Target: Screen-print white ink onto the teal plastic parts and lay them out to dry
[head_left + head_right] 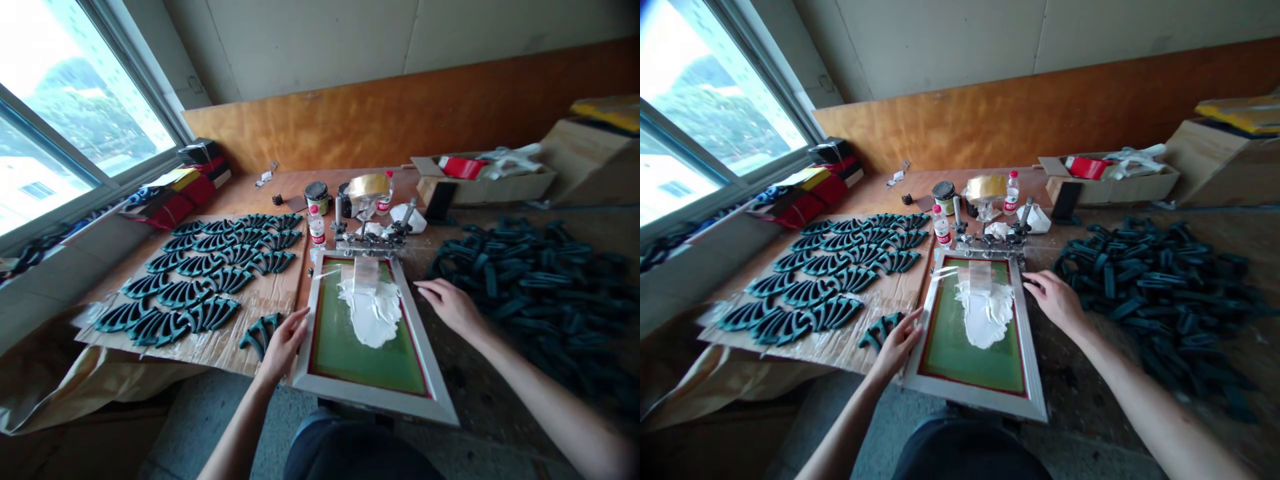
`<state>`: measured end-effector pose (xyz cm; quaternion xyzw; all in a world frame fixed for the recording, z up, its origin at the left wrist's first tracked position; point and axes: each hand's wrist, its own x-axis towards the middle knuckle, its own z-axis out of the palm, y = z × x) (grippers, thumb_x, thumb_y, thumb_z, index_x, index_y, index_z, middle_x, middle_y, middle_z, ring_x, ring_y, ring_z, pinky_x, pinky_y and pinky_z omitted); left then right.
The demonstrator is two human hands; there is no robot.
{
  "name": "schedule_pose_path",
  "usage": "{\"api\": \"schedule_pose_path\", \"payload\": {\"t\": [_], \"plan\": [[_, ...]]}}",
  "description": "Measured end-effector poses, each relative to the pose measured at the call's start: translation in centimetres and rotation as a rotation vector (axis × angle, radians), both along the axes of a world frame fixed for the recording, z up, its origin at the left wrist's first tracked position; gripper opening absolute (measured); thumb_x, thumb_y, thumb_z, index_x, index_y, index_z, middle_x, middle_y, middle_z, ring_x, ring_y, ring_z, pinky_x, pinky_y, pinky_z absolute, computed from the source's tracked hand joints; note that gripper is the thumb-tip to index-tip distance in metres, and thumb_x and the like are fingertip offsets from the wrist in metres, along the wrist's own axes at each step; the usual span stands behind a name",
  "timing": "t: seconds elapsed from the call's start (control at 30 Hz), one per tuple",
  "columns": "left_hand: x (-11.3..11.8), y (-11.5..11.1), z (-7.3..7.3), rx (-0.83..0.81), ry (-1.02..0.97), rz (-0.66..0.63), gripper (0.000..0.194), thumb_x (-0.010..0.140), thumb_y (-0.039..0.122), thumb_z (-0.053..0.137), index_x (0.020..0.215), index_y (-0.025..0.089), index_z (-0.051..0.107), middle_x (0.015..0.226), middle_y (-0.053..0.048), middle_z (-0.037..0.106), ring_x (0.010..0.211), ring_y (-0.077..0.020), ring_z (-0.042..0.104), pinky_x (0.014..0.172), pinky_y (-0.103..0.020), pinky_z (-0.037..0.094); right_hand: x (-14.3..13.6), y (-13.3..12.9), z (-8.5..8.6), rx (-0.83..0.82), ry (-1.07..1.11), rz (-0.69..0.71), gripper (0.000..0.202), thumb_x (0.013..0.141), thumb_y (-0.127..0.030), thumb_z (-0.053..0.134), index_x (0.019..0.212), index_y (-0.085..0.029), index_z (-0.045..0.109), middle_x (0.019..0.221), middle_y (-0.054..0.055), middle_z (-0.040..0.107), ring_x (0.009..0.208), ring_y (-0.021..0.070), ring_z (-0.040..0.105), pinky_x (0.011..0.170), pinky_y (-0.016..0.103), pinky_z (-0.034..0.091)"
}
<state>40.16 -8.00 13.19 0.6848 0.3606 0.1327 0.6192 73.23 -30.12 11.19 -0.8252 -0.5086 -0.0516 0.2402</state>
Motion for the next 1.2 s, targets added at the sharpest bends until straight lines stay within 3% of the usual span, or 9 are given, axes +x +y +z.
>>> {"api": "schedule_pose_path", "payload": {"t": [0.1, 0.23, 0.3, 0.5, 0.6, 0.7, 0.87, 1.03, 1.2], "plan": [[0.0, -0.4, -4.2, 0.153, 0.169, -0.054, 0.07, 0.085, 0.052, 0.052, 0.145, 0.019, 0.041, 0.064, 0.004, 0.056, 0.059, -0.0136, 0.051, 0.059, -0.023, 0.038, -0.9, 4.5, 2.7, 0.09, -0.043, 0.044, 0.047, 0.086, -0.035, 0.061, 0.129, -0.017, 0.053, 0.119, 0.014, 0.056, 0.101, 0.0264, 0.059, 0.086, 0.038, 0.05], [0.5, -0.1, -6.0, 0.296, 0.302, -0.064, 0.061, 0.087, 0.046, 0.047, 0.143, 0.021, 0.044, 0.066, 0.003, 0.056, 0.063, -0.0151, 0.054, 0.062, -0.024, 0.039, -5.0, 9.2, 3.3, -0.104, -0.112, 0.212, 0.032, 0.077, -0.018, 0.069, 0.108, -0.017, 0.058, 0.104, 0.01, 0.062, 0.099, 0.0261, 0.057, 0.084, 0.036, 0.048], [0.5, 0.1, -6.1, 0.29, 0.309, -0.074, 0.06, 0.087, 0.047, 0.047, 0.141, 0.019, 0.046, 0.07, 0.002, 0.059, 0.066, -0.0161, 0.057, 0.063, -0.024, 0.039, -6.6, 8.7, 2.4, -0.171, -0.101, 0.312, 0.015, 0.08, -0.007, 0.059, 0.089, -0.019, 0.06, 0.087, 0.006, 0.063, 0.088, 0.022, 0.057, 0.077, 0.031, 0.046], [0.2, 0.0, -6.5, 0.274, 0.283, -0.067, 0.057, 0.088, 0.05, 0.046, 0.135, 0.019, 0.052, 0.076, -0.001, 0.063, 0.071, -0.0169, 0.06, 0.066, -0.024, 0.042, -6.8, 2.8, 1.5, -0.168, -0.117, 0.724, 0.024, 0.078, 0.0, 0.045, 0.081, -0.018, 0.061, 0.08, 0.005, 0.062, 0.081, 0.0193, 0.054, 0.073, 0.03, 0.042], [0.3, -0.1, -6.3, 0.272, 0.287, -0.058, 0.055, 0.088, 0.049, 0.047, 0.134, 0.019, 0.053, 0.077, -0.001, 0.064, 0.072, -0.0167, 0.06, 0.067, -0.024, 0.043, -6.6, 2.8, 1.8, -0.196, -0.081, 0.699, 0.022, 0.076, -0.001, 0.049, 0.077, -0.019, 0.06, 0.075, 0.002, 0.061, 0.078, 0.0183, 0.054, 0.07, 0.029, 0.042], [0.3, -0.1, -6.0, 0.251, 0.29, -0.05, 0.055, 0.087, 0.048, 0.049, 0.134, 0.02, 0.053, 0.073, 0.001, 0.063, 0.068, -0.0154, 0.058, 0.064, -0.024, 0.043, -7.7, 2.9, 0.7, -0.014, -0.191, 0.57, 0.024, 0.081, -0.002, 0.046, 0.085, -0.017, 0.064, 0.082, 0.006, 0.064, 0.083, 0.0198, 0.056, 0.073, 0.031, 0.045], [0.3, -0.1, -6.0, 0.22, 0.261, -0.017, 0.055, 0.085, 0.049, 0.052, 0.132, 0.02, 0.055, 0.068, 0.002, 0.06, 0.064, -0.015, 0.056, 0.063, -0.024, 0.043, -9.0, 1.1, -0.5, 0.062, -0.226, 0.672, 0.028, 0.085, -0.005, 0.043, 0.096, -0.016, 0.067, 0.09, 0.008, 0.067, 0.086, 0.0194, 0.059, 0.074, 0.031, 0.05], [0.2, 0.0, -3.9, 0.09, 0.152, 0.004, 0.069, 0.08, 0.053, 0.06, 0.138, 0.019, 0.05, 0.067, 0.002, 0.062, 0.063, -0.0152, 0.057, 0.062, -0.025, 0.045, -6.4, 5.1, 3.0, -0.007, -0.01, 0.425, 0.041, 0.087, -0.02, 0.06, 0.127, -0.025, 0.057, 0.096, 0.003, 0.067, 0.089, 0.0188, 0.062, 0.079, 0.03, 0.051], [0.8, 0.1, 2.5, -0.07, -0.04, 0.083, 0.067, 0.081, 0.066, 0.053, 0.124, 0.017, 0.062, 0.07, -0.002, 0.067, 0.061, -0.0162, 0.06, 0.056, -0.025, 0.046, -1.3, 8.1, 6.9, 0.075, -0.063, 0.054, 0.058, 0.085, -0.04, 0.063, 0.14, -0.029, 0.047, 0.095, 0.005, 0.063, 0.077, 0.0207, 0.061, 0.068, 0.032, 0.051]]}}
